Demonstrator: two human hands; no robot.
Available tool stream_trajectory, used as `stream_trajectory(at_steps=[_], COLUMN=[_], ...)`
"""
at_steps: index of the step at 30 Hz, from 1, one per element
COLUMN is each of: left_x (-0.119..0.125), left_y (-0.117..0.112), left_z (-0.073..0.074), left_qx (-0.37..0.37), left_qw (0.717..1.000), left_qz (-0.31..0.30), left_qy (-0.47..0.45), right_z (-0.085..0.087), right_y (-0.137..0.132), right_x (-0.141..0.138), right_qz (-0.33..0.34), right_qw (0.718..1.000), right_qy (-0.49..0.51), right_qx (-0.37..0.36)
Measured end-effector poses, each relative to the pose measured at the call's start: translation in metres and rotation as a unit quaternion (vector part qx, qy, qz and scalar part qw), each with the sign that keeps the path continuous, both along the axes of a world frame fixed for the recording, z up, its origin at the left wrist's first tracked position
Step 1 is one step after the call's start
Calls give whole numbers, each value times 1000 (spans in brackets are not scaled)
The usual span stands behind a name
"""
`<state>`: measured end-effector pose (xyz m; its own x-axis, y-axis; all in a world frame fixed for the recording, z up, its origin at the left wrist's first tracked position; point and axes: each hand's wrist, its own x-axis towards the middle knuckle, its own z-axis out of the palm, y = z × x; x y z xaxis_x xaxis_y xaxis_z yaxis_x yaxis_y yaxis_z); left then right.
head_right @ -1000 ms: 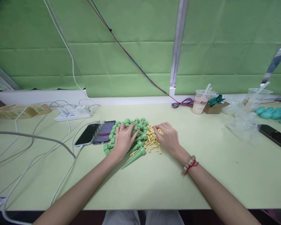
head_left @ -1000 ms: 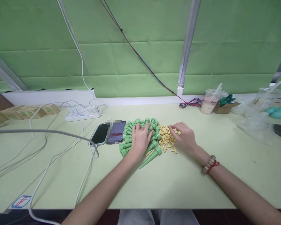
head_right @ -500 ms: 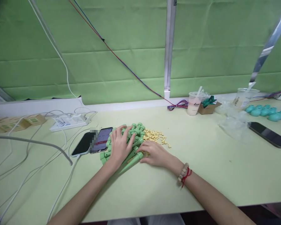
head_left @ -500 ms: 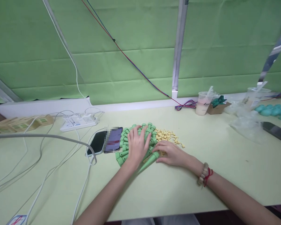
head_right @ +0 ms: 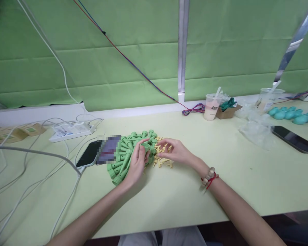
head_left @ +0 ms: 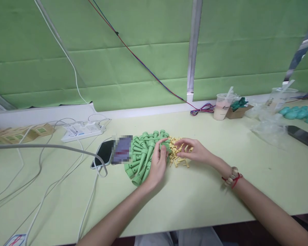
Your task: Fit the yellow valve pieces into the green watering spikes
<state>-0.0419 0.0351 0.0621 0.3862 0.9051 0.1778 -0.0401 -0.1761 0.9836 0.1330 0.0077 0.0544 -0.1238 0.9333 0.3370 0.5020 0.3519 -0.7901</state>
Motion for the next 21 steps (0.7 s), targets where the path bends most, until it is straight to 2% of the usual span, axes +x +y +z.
stream_trajectory(at_steps=[3,5,7,9,11,18,21], left_x=[3,4,4,5,5,3,4], left_y=[1,1,2,2,3,2,-1], left_z=[1,0,-2,-5,-6,-3,-3], left_qx=[-141,-251,-340,-384,-393,-384,-369], left_qw=[983,945,895,863,857,862,879], left_qz=[-82,-173,-260,-302,-304,-291,-249], left_qy=[-84,-116,-123,-126,-135,-160,-170], right_z=[-2,-3,-3,-2,-1,-10,-10], right_y=[-3,-6,-8,-9,-9,-7,-4], right_x=[11,12,8,2,-4,-12,-10], right_qz=[-28,-50,-80,-98,-94,-93,-100], right_qw=[983,969,957,948,947,954,977], right_qy=[-180,-242,-279,-301,-306,-283,-189], right_qx=[-12,-8,13,28,25,20,16])
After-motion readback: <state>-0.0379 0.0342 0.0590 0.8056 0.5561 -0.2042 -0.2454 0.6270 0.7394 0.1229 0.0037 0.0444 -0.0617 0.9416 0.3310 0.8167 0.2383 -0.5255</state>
